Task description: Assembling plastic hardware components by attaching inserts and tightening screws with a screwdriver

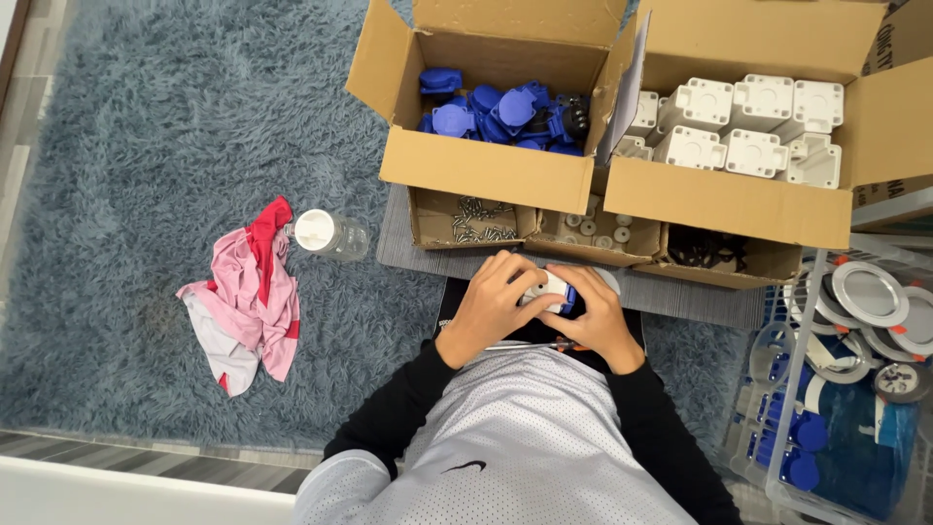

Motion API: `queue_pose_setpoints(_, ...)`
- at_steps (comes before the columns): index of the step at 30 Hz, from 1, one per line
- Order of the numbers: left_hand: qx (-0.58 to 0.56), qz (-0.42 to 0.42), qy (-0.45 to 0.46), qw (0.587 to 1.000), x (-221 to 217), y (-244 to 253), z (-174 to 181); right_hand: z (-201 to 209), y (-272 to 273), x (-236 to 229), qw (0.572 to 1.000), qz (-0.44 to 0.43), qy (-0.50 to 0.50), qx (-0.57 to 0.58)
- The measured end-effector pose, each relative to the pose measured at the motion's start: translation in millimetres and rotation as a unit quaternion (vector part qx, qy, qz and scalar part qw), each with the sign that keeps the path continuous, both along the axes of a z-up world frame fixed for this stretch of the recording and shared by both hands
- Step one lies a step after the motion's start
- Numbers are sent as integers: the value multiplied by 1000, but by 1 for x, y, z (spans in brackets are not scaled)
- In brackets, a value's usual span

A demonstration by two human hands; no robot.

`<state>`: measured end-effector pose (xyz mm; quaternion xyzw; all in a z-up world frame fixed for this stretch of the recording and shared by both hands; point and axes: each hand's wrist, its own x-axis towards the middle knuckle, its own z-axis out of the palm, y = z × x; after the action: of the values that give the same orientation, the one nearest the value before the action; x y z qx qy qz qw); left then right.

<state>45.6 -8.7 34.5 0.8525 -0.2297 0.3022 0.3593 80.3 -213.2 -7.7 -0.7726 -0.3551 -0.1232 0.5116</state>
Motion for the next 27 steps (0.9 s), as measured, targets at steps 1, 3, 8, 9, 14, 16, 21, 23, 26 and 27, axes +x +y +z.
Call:
queue_pose_setpoints(1, 6, 8, -4, 1000, -1, 0, 2, -2, -1, -1, 1000, 0, -1, 0)
queue_pose_setpoints(3, -3, -31, 20, 999, -3, 2, 6, -8, -1, 0, 1000, -5, -4, -5)
queue_pose_setpoints(8, 4, -122, 75, 990, -14, 13, 43, 6, 1, -3, 1000, -2, -1, 1)
queue_pose_setpoints(9, 13, -131, 83, 988, -13, 15, 39, 9, 2, -3, 1000, -2, 0, -1)
queue_pose_setpoints(14, 22, -130, 95, 987, -9, 21, 35, 10, 2, -3, 1000, -1, 6, -8)
queue_pose_setpoints(16, 10, -114, 79, 990, -8, 19, 33, 11, 3, -3, 1000, -4, 4, -10)
queue_pose_setpoints(21, -53, -85, 80, 992, -4, 9, 5, 7, 3, -3, 1000, -1, 7, -12)
queue_pose_setpoints(23, -69, -69, 74, 993, -3, 5, -2, 4, 2, -2, 1000, -1, 7, -13)
queue_pose_setpoints(26, -55, -22, 40, 997, -2, 1, -5, -1, 1, 0, 1000, -2, -5, -9)
queue_pose_setpoints(27, -39, -11, 36, 999, -3, 0, -3, -3, 0, 0, 1000, -1, -6, -7)
